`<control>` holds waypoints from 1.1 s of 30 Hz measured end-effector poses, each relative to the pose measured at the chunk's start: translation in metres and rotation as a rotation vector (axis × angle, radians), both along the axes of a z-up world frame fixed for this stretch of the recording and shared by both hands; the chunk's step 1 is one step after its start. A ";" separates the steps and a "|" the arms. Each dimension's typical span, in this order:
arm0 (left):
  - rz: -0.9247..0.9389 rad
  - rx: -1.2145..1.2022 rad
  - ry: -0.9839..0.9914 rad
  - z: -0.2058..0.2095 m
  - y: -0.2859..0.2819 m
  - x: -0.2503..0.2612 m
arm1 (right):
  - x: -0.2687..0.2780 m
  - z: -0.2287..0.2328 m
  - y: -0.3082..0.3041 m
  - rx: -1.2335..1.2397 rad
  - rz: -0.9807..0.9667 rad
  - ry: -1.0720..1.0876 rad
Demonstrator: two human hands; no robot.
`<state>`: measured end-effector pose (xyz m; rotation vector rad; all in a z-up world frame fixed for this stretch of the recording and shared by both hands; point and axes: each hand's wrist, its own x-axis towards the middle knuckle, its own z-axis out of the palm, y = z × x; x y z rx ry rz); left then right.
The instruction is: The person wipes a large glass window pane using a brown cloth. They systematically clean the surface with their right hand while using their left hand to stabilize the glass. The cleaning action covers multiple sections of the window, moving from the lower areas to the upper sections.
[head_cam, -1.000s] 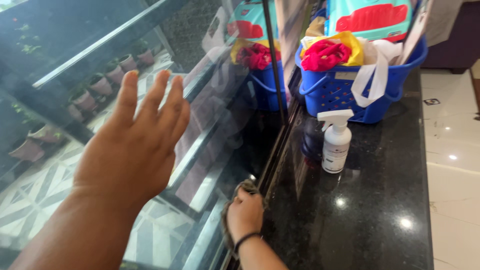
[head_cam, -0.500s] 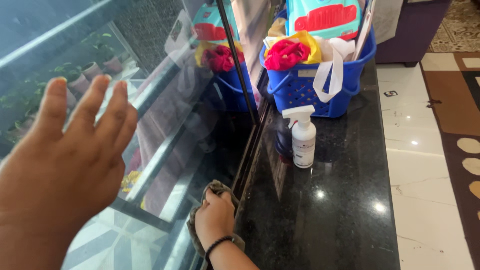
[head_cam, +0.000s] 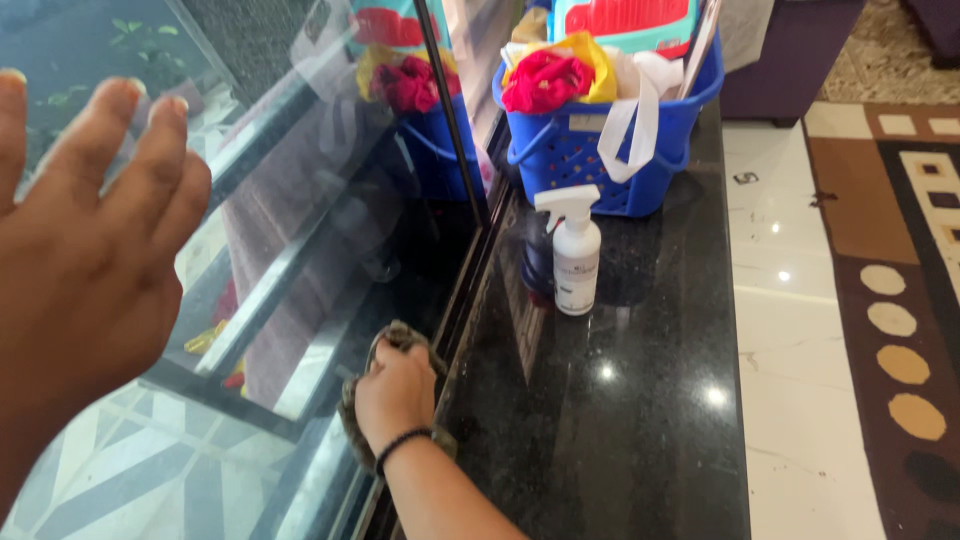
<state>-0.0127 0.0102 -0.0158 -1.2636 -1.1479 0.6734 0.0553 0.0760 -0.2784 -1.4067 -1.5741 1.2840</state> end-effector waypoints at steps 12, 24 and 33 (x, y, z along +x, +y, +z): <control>0.024 0.006 0.083 0.004 -0.001 0.004 | 0.014 0.019 0.003 -0.046 0.079 -0.024; 0.008 0.060 0.201 0.011 -0.001 0.021 | 0.009 0.034 0.008 -0.062 0.040 0.039; 0.008 0.016 0.167 0.015 -0.006 0.024 | 0.008 0.028 0.037 -0.173 0.090 -0.021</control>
